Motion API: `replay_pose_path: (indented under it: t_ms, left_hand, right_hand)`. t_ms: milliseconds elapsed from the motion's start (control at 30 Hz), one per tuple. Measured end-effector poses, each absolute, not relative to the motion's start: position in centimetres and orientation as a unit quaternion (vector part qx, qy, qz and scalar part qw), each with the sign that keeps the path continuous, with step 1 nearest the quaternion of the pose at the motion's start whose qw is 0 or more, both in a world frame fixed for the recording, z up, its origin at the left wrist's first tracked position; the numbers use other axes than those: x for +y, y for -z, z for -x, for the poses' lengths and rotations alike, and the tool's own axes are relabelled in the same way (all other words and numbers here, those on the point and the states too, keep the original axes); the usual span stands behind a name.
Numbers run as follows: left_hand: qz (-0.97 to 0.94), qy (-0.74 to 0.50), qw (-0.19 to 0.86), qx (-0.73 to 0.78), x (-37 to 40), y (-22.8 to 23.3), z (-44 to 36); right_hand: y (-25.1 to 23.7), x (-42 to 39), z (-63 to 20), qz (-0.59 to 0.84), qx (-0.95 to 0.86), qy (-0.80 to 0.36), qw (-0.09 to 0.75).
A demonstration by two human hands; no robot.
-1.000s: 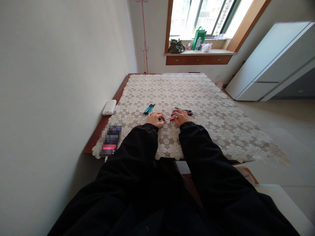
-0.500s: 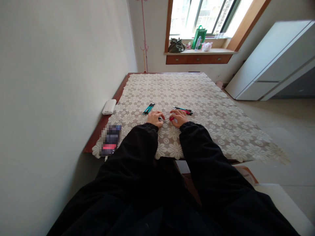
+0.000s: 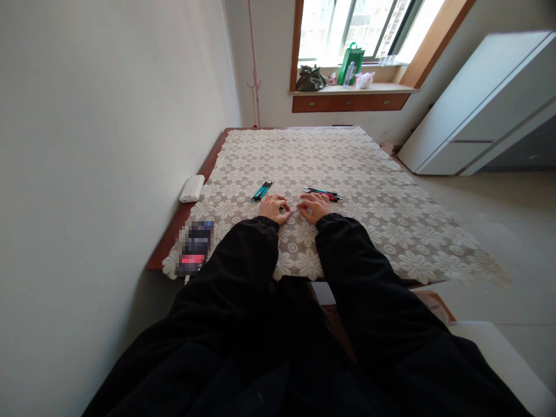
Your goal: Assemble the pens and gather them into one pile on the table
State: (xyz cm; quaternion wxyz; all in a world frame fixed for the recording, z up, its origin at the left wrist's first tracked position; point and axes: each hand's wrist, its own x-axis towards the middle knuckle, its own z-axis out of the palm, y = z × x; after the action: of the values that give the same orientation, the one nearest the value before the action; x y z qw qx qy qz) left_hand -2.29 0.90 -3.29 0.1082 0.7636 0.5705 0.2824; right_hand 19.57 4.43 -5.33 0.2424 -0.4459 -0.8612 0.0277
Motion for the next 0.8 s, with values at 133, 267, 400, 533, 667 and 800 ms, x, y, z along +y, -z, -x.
replay_pose_path:
  t_ms: [133, 267, 400, 533, 667, 800]
  left_hand:
    - [-0.754, -0.291, 0.110, 0.579, 0.9, 3.2, 2.3]
    - [-0.755, -0.291, 0.111, 0.577, 0.9, 3.2, 2.4]
    - [-0.751, -0.300, 0.115, 0.577, 0.9, 3.1, 2.4]
    - [-0.738, -0.309, 0.121, 0.587, 0.9, 2.9, 2.3]
    - [-0.739, -0.310, 0.118, 0.586, 0.9, 2.9, 2.3]
    - [-0.742, -0.311, 0.120, 0.582, 1.0, 3.1, 2.3]
  right_hand:
    - [5.2, 4.5, -19.6, 0.451, -0.857, -0.025, 0.250]
    - [4.8, 4.5, -19.5, 0.442, -0.866, -0.015, 0.234]
    - [4.5, 4.2, -19.3, 0.426, -0.878, 0.007, 0.219]
    - [4.4, 3.9, -19.0, 0.422, -0.880, 0.029, 0.217]
    - [4.1, 3.8, -18.9, 0.408, -0.890, 0.026, 0.202]
    - [4.0, 3.9, -18.7, 0.409, -0.888, 0.017, 0.207]
